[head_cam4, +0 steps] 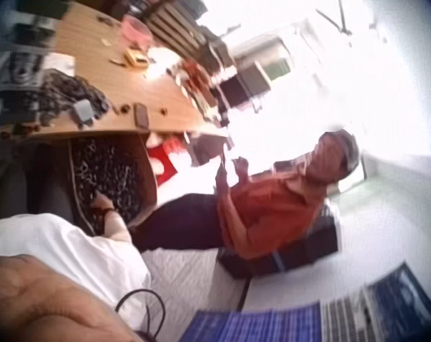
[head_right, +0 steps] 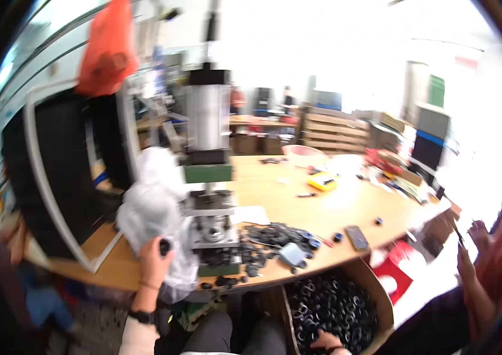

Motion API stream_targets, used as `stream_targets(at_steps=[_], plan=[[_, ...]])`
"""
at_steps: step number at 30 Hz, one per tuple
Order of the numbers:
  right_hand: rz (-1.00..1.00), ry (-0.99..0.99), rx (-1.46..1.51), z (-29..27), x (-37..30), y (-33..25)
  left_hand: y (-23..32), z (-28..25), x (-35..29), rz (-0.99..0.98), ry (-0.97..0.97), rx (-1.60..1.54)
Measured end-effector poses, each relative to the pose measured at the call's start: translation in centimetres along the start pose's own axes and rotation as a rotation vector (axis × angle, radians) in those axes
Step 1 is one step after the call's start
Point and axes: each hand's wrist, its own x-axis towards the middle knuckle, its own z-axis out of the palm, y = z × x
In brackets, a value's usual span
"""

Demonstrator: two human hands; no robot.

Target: The person is using a manual press machine to assemble small black plastic components at a workshop table.

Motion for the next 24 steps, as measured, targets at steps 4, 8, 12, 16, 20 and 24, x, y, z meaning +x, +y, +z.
stream_targets(at_steps=[4,8,12,16,20,24], plan=[[-0.156,0.649,0.326,-17.1,-1.7,-1.4,7.0,-2.1,3.5,0.038,0.112,-0.148],[-0.15,1.407,0.175,-37.3,-13.8,-1.5,11.9,1.4,4.1,0.055,0.03,-0.414],[0.251,1.447,-0.139,-49.5,-19.0,-5.4,7.4,3.5,2.9,-0.189,-0.141,-0.77],[0.287,1.387,-0.154,-52.6,-19.3,-6.0,2.7,4.3,2.1,-0.273,-0.163,-0.766],[0.202,1.46,-0.3,-56.2,-17.7,3.1,4.3,6.6,4.5,-0.246,-0.126,-0.663],[0.194,1.434,-0.241,-55.6,-16.1,2.6,5.8,9.2,6.0,-0.172,-0.046,-0.652]])
